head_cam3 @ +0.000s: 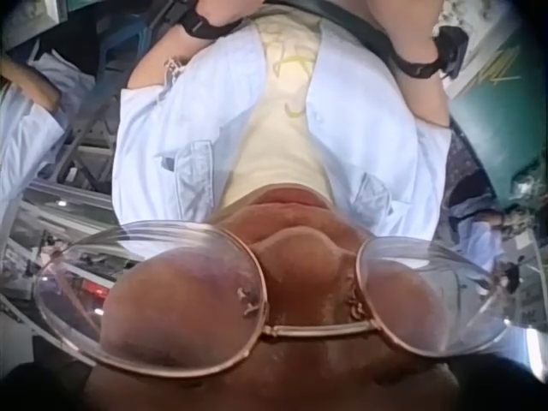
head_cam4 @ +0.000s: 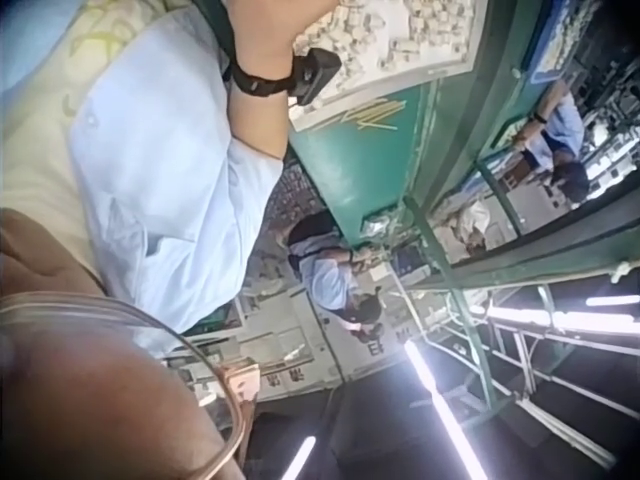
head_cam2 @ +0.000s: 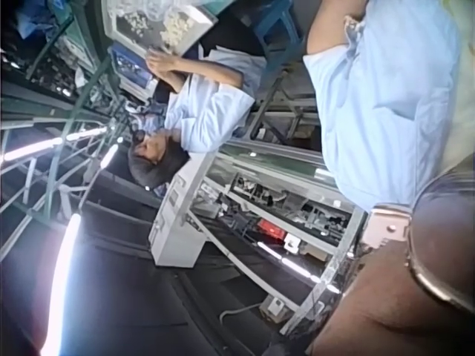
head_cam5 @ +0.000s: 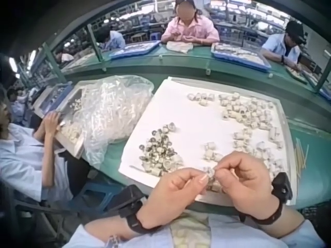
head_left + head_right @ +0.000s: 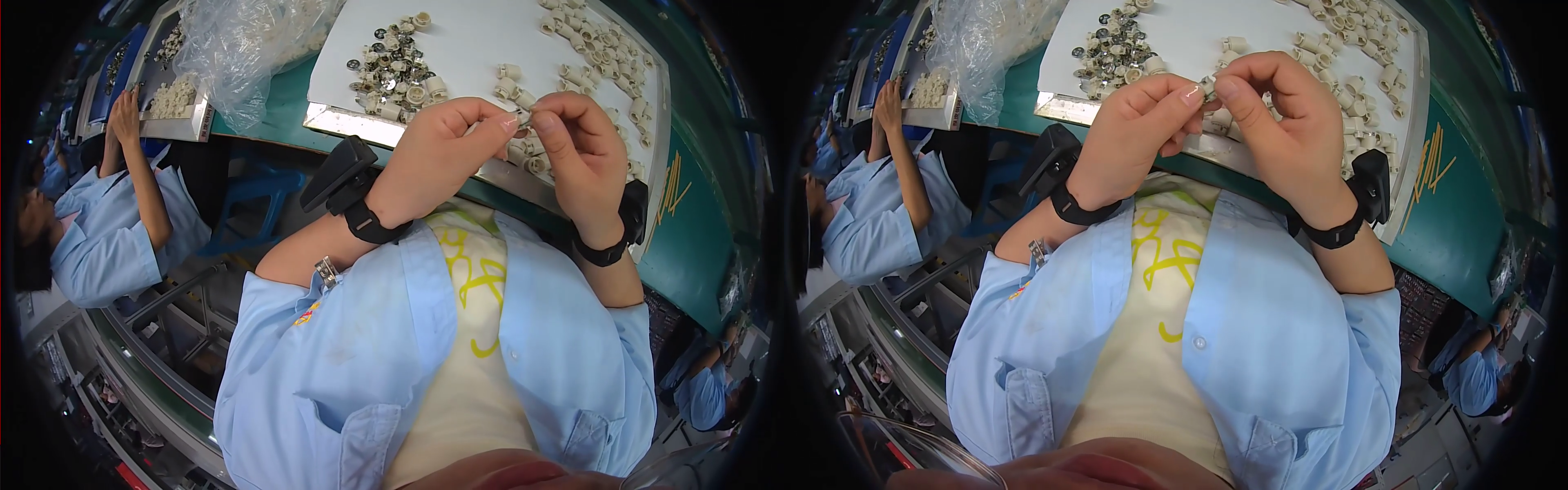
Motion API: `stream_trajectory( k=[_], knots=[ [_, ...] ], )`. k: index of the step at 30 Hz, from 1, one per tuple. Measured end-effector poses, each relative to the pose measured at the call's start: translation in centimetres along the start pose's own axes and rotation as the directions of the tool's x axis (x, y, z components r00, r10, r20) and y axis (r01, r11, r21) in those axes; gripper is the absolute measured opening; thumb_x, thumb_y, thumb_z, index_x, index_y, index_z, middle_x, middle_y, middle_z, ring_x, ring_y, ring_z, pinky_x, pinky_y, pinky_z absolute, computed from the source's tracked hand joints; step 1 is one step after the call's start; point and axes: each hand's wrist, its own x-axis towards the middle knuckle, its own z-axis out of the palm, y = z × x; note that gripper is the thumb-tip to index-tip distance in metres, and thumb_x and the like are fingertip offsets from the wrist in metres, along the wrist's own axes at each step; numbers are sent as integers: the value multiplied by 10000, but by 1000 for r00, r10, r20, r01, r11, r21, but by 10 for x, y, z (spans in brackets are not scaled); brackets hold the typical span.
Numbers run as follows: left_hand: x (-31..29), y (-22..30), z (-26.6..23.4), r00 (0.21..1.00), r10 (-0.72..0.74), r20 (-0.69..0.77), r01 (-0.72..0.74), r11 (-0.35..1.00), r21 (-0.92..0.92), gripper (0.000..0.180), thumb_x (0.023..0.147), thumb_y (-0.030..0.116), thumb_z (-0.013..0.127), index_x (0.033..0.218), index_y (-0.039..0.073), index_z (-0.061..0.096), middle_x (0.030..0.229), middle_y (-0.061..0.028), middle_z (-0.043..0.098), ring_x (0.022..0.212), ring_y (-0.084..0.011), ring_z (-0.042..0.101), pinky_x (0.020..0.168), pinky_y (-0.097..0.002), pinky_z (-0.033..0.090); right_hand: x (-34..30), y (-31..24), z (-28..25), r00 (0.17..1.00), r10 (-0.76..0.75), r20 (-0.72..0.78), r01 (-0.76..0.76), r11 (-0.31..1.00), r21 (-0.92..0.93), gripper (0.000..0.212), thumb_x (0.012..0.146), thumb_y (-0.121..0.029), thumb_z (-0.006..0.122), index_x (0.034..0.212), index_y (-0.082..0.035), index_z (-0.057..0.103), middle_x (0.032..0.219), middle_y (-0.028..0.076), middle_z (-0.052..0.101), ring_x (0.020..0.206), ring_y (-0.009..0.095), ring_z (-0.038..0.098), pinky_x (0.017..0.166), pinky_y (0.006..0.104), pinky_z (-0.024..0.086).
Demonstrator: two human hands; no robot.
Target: Assembling small electronic components by inserting metal pins into plastic housings.
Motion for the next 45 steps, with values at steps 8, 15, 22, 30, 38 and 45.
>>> stream_trajectory(
  k=[8,15,22,30,38,45],
  knots=[
    [-4,-1,-3,1000,3,-20,-1,996,92,185,844,185,549,852,10,610,713,25,561,671,-29,481,615,-178,397,2,-1,-6,987,-31,158,55,988,-147,203,782,-92,626,968,-14,606,808,35,582,715,91,520,644,210,418],
    [-6,-11,-4,981,196,2,-191,954,230,169,853,167,540,863,9,600,750,17,561,696,-32,479,619,-186,398,2,-3,-9,980,27,198,-9,996,-89,212,766,-92,631,968,-29,626,842,54,579,727,114,522,645,218,418],
    [-9,-8,-9,985,113,128,-115,993,10,203,862,135,538,1004,-4,500,833,-1,541,779,-48,480,670,-195,400,1,-7,-10,972,-150,181,184,965,-188,208,762,-82,623,963,-30,631,854,66,581,735,139,528,650,232,421],
    [-6,-17,-14,965,220,144,-207,973,-101,349,852,83,554,1110,75,319,915,-61,529,776,-74,503,617,-166,407,2,-8,-13,955,-212,206,265,921,-284,209,743,-72,638,948,-34,639,839,72,586,747,157,549,669,248,430],
    [-9,-3,-15,983,124,137,-112,989,-97,326,776,-47,595,1037,11,409,879,-67,541,773,-82,560,683,-203,481,6,-13,-13,937,-234,258,305,908,-287,223,720,-70,657,941,-42,646,822,81,590,749,183,554,670,255,433],
    [-8,-13,-11,958,284,23,-279,951,-130,287,761,-52,611,1018,-9,493,935,-68,559,800,-81,572,699,-201,486,5,-18,-15,882,-241,406,395,847,-356,257,712,-64,667,960,-7,627,841,91,563,782,198,524,682,257,414]
  ],
)
